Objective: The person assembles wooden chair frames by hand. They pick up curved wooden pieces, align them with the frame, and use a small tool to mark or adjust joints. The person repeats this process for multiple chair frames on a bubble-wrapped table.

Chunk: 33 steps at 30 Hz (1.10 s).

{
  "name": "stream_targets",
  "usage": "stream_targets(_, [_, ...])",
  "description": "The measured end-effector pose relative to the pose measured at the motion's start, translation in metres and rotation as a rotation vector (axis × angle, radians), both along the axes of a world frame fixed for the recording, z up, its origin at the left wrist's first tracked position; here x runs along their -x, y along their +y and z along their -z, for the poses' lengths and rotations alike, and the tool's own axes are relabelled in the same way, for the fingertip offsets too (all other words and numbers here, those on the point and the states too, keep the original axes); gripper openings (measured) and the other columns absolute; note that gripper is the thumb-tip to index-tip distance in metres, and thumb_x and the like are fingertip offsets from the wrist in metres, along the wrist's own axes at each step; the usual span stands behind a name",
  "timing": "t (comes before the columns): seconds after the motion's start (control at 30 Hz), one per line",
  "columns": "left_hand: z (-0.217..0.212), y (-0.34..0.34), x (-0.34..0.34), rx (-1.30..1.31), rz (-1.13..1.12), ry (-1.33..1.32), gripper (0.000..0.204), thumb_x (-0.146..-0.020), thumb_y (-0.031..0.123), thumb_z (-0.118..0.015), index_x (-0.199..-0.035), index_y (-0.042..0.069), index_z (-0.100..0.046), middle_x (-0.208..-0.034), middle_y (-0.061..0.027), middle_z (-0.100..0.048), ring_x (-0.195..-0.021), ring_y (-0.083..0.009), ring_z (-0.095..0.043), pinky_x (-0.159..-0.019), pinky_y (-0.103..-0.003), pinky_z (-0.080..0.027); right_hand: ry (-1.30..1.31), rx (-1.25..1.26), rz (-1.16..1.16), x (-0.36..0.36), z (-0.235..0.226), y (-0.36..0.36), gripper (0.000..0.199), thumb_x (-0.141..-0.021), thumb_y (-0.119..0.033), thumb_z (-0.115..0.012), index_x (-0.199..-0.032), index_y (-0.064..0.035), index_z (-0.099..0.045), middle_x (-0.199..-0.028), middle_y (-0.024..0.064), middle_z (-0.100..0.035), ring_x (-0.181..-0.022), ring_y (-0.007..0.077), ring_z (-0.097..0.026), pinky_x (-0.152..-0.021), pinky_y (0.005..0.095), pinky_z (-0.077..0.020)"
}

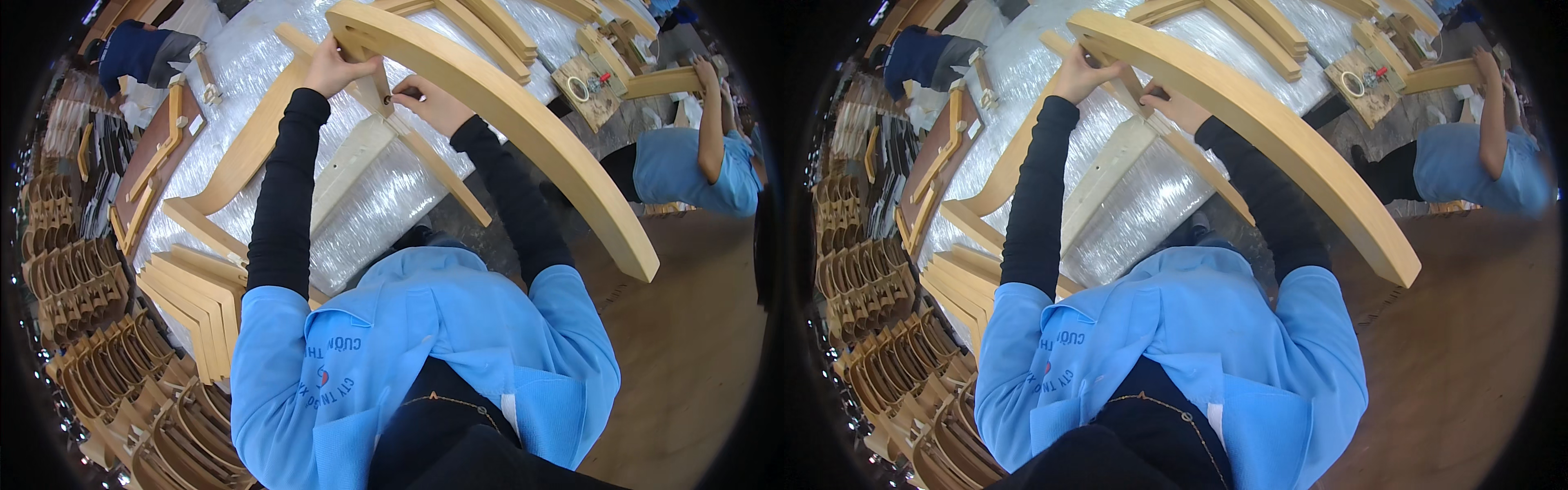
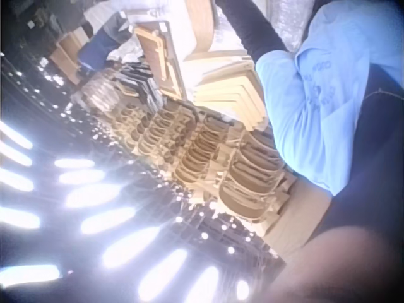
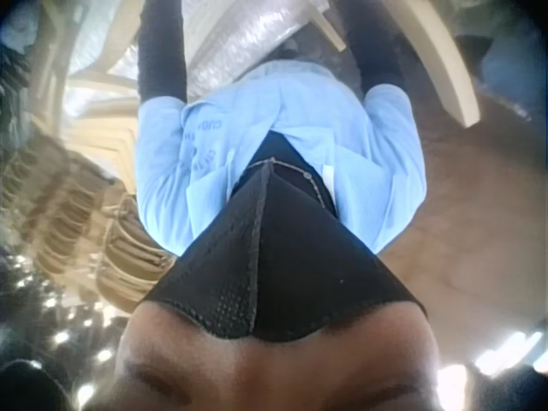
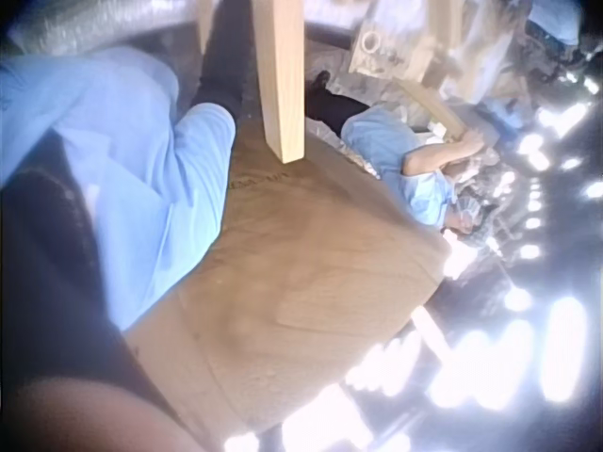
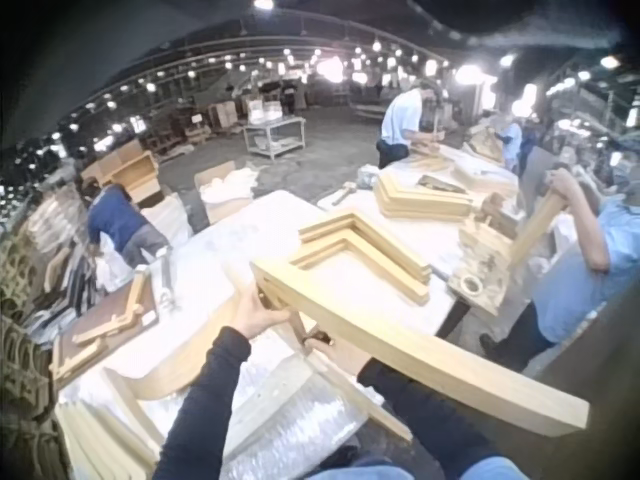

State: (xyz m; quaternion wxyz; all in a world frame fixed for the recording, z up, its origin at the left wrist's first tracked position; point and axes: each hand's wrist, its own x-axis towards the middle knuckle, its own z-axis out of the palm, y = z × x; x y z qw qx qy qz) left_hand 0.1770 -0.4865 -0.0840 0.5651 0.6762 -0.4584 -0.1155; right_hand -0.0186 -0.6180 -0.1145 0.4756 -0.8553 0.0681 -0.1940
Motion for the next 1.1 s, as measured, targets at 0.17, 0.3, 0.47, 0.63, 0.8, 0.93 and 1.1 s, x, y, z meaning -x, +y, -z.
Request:
stream_targets(0.17, [-0.004,-0.006,0.01,-0.042,-0.002,0.048,0.072,-0.074,0.02,-0.09,-0.132,0.0,-0.052,-0.118,-0.0107,-0.067,-0.107,-0.0197,-0.067,-0.094,-0.035,-0.054,-0.106,0.015,0.157,0.016,0.01,0.011,0.029,-0.095,-0.022,-0.073,-0.113,0.0012,-0.071,-0.095,0.0075,-0.073,-0.084,0.0146,-0.069,-0.074,0.0291,-0.0552])
stream_targets(0.3, [0.006,-0.019,0.035,0.187,-0.128,-0.067,0.076,-0.073,0.019,-0.089,-0.133,0.003,-0.045,-0.112,-0.0095,-0.066,-0.103,-0.0214,-0.066,-0.09,-0.037,-0.055,-0.449,-0.435,0.727,0.04,-0.042,-0.033,0.02,-0.103,-0.026,-0.062,-0.105,-0.006,-0.067,-0.091,0.0062,-0.071,-0.086,0.0205,-0.07,-0.078,0.0357,-0.0562])
stream_targets(0.47, [0.008,-0.054,0.059,0.332,-0.388,-0.064,0.056,-0.073,0.011,-0.082,-0.118,0.004,-0.049,-0.102,-0.0125,-0.064,-0.096,-0.023,-0.067,-0.084,-0.035,-0.054,-0.71,-0.914,0.161,0.183,-0.124,-0.14,0.026,-0.109,-0.03,-0.05,-0.1,-0.0066,-0.059,-0.107,0.0104,-0.061,-0.088,0.0185,-0.063,-0.082,0.0322,-0.0532])
stream_targets(0.63, [-0.007,-0.068,0.075,0.316,-0.406,-0.006,0.051,-0.071,0.007,-0.082,-0.113,0.003,-0.054,-0.098,-0.0098,-0.066,-0.091,-0.0186,-0.066,-0.081,-0.033,-0.054,0.143,-0.166,0.014,0.276,-0.209,-0.09,0.049,-0.098,-0.051,-0.062,-0.095,-0.0016,-0.062,-0.101,0.013,-0.06,-0.082,0.0166,-0.054,-0.066,0.0306,-0.0405])
stream_targets(0.8, [0.016,-0.072,0.086,0.429,-0.511,0.025,0.05,-0.071,0.006,-0.083,-0.111,0.003,-0.054,-0.094,-0.0048,-0.06,-0.087,-0.0136,-0.061,-0.078,-0.029,-0.051,0.369,0.377,0.053,0.235,-0.249,-0.031,0.074,-0.069,-0.048,-0.091,-0.12,-0.0011,-0.067,-0.105,0.0152,-0.066,-0.083,0.0285,-0.068,-0.071,0.034,-0.0543])
stream_targets(0.93, [0.005,-0.078,0.084,0.419,-0.517,0.056,0.052,-0.072,0.007,-0.085,-0.114,0.002,-0.054,-0.096,-0.0043,-0.06,-0.088,-0.0131,-0.061,-0.079,-0.03,-0.051,0.461,0.588,0.14,0.219,-0.227,-0.038,0.054,-0.07,-0.031,-0.089,-0.112,-0.0041,-0.068,-0.082,0.0087,-0.067,-0.068,0.0293,-0.067,-0.059,0.0365,-0.0524])
stream_targets(1.1, [-0.003,-0.084,0.058,0.51,-0.554,0.016,0.055,-0.077,0.004,-0.087,-0.122,0.001,-0.056,-0.102,-0.0033,-0.06,-0.091,-0.0132,-0.06,-0.082,-0.031,-0.052,0.388,0.817,0.144,0.19,-0.249,-0.044,0.051,-0.066,-0.029,-0.088,-0.104,-0.0022,-0.069,-0.073,0.0103,-0.062,-0.061,0.0302,-0.062,-0.057,0.0395,-0.0488])
